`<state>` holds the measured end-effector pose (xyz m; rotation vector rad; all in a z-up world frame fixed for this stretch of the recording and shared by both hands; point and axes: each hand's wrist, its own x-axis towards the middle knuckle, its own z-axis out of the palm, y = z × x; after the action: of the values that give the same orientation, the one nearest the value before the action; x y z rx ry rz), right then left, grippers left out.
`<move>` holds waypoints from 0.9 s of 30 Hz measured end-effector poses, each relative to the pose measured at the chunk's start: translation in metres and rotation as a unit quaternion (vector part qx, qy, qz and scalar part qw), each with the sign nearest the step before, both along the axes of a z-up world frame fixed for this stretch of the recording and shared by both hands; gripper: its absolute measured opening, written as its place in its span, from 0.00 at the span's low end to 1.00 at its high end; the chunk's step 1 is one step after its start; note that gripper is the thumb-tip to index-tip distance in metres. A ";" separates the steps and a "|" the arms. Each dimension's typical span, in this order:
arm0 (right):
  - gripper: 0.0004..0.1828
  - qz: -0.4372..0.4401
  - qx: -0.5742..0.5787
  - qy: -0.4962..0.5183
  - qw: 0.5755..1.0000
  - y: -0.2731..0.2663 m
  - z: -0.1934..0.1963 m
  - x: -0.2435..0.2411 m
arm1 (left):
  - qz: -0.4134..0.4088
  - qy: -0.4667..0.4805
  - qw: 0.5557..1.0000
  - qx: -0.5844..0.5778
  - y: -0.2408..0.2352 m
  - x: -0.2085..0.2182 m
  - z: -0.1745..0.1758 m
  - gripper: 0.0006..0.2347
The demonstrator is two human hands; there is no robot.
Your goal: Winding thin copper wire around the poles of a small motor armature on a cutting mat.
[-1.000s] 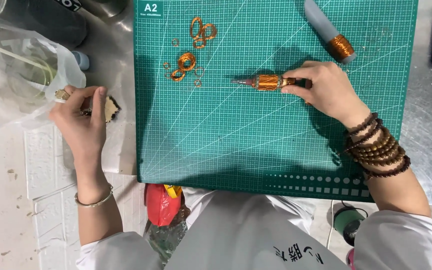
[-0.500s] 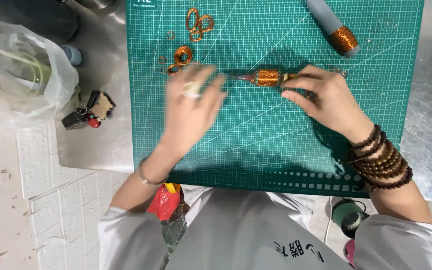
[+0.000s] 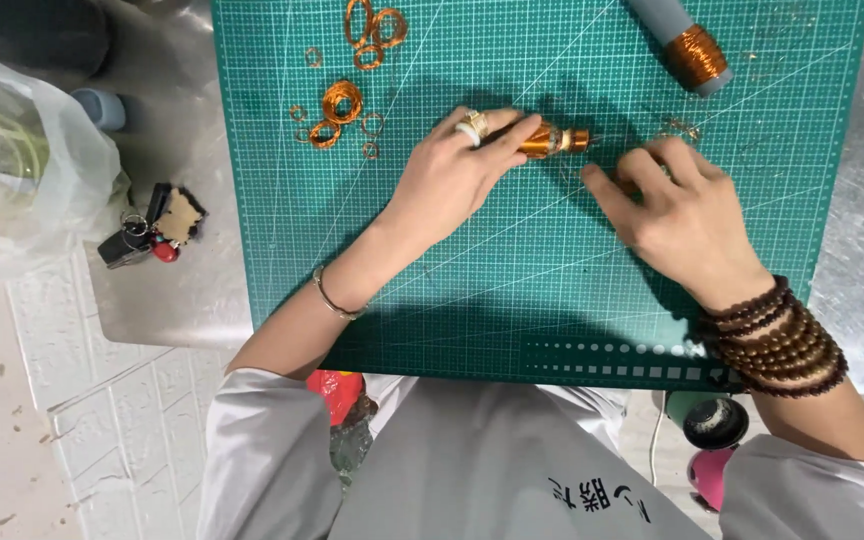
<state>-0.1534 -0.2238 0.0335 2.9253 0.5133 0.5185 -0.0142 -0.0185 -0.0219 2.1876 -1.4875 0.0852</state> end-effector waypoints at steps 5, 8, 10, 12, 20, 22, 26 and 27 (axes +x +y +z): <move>0.06 0.015 -0.030 -0.035 0.999 -0.006 -0.002 -0.001 | -0.026 0.065 0.997 -0.043 -0.001 0.004 -0.007 0.16; 0.11 0.046 0.035 -0.055 0.997 -0.005 -0.003 0.003 | -0.029 0.110 0.992 -0.044 0.002 0.005 0.001 0.16; 0.12 0.067 0.085 -0.067 0.992 -0.005 -0.005 0.004 | -0.023 0.142 0.989 -0.045 0.006 0.005 0.005 0.15; 0.10 0.041 0.100 -0.064 0.992 -0.007 -0.010 0.002 | 0.002 0.112 0.994 -0.012 0.011 0.005 0.006 0.18; 0.12 0.032 0.110 -0.004 0.993 0.001 -0.007 0.003 | -0.036 0.060 0.993 -0.094 -0.001 0.001 0.017 0.10; 0.09 0.029 0.099 -0.002 0.995 0.003 -0.004 0.004 | -0.048 0.064 0.993 -0.087 -0.008 0.000 0.018 0.09; 0.13 0.004 0.081 -0.012 0.997 0.007 -0.005 0.006 | -0.071 0.055 0.995 -0.050 -0.020 -0.002 0.016 0.09; 0.11 -0.007 0.078 -0.013 0.997 0.009 -0.007 0.006 | -0.070 0.046 0.995 -0.055 -0.022 -0.002 0.014 0.06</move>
<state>-0.1475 -0.2150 0.0266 3.0626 0.4685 0.6212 -0.0164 -0.0410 -0.0075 1.9688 -1.5416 0.0182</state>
